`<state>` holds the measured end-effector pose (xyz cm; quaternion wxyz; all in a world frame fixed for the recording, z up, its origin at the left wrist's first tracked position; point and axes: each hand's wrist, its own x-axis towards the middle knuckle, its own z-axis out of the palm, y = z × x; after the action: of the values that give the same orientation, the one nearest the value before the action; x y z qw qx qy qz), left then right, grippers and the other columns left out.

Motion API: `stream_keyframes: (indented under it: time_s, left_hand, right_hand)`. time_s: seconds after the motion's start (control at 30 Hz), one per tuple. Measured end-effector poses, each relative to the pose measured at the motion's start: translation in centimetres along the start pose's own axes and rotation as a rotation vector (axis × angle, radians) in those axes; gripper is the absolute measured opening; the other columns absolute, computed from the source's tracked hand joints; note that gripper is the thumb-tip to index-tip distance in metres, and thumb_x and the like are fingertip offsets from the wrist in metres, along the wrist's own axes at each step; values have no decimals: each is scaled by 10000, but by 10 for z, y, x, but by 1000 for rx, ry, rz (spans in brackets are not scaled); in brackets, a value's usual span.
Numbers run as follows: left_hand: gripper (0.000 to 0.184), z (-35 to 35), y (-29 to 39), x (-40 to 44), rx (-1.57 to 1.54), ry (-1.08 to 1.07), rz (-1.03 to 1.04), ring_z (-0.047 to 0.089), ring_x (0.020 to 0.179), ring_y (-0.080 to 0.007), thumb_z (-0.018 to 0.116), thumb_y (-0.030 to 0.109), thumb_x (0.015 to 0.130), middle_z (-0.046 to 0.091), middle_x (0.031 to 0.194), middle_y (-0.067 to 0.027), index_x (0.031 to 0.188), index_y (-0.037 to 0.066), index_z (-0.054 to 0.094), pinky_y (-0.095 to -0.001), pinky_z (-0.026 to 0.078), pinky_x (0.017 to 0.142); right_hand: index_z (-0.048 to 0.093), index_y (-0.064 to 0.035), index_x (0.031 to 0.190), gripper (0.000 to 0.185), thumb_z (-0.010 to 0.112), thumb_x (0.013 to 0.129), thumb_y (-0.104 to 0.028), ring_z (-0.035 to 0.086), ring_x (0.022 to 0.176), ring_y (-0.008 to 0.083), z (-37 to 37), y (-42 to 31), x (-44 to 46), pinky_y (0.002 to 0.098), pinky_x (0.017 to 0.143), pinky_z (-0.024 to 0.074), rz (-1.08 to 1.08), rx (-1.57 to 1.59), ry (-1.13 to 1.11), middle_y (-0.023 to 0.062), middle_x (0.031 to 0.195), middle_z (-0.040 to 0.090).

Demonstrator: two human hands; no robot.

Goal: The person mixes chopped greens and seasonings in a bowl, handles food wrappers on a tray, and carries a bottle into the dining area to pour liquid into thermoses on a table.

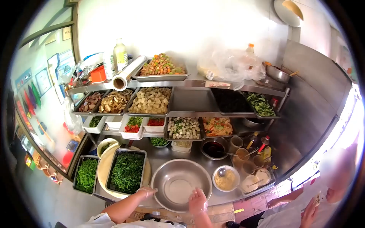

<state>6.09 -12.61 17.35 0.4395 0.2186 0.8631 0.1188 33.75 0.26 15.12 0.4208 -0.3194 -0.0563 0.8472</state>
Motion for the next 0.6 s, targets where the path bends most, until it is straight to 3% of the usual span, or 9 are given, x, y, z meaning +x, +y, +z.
stream_keyframes:
  time_s: [0.03,0.07,0.13,0.2,0.27,0.33,0.43,0.53,0.6]
  left_hand:
    - [621,17,-43,48,137,-5,186,695,1084,-345,638,583,911,717,1240,-170,1280,85,687,-423,518,970]
    - [475,36,-80,88,151,138,318,710,1045,-322,680,499,911,733,1194,-163,1172,109,749,-413,538,928]
    - [322,17,-96,69,111,199,446,724,1010,-293,733,382,897,751,1114,-159,1055,105,774,-411,552,878]
    - [211,-13,-110,47,-68,325,433,731,940,-269,765,273,873,759,1008,-143,980,91,764,-401,564,843]
    - [249,-60,-104,9,96,336,286,719,927,-279,768,281,870,739,984,-158,991,66,737,-412,559,841]
    - [298,-70,-151,20,-42,667,353,680,950,-410,757,300,854,715,1052,-208,1005,45,727,-473,556,868]
    - [398,-107,-187,20,70,774,360,655,1026,-411,752,316,862,659,1156,-227,1157,58,681,-480,542,902]
    - [576,-129,-216,39,72,848,497,578,1175,-426,766,316,858,568,1310,-241,1334,48,581,-494,496,992]
    - [677,-145,-213,43,145,772,531,489,1296,-434,749,384,878,490,1423,-239,1428,65,516,-510,420,1088]
  right_hand:
    - [651,-123,1048,110,660,970,-200,550,727,134,6,4,0,282,638,446,15,-16,-1,-6,870,618]
    - [649,-116,1057,119,659,969,-194,549,727,133,14,11,1,279,637,446,33,-34,-2,-2,871,616]
    - [646,-87,1086,155,653,963,-181,551,719,132,27,28,11,270,637,457,79,-55,14,13,862,614]
    - [654,-79,1116,185,653,961,-180,565,721,133,26,49,30,268,643,473,139,-80,-20,19,872,628]
    - [660,-59,1176,245,660,967,-187,594,735,134,48,70,27,260,653,494,168,-94,-81,26,905,658]
    - [663,-32,1205,265,657,984,-178,617,758,141,64,95,36,256,655,503,175,-147,-80,38,944,682]
    - [668,-2,1179,249,655,1008,-183,622,771,146,105,138,44,253,661,501,172,-332,-106,52,957,688]
    - [652,-9,1263,368,711,976,-230,655,948,173,131,196,57,304,847,535,109,-699,-165,90,1085,695]
    - [626,-9,1321,422,719,970,-224,650,1086,209,157,237,58,338,960,519,35,-979,-216,124,1194,682]
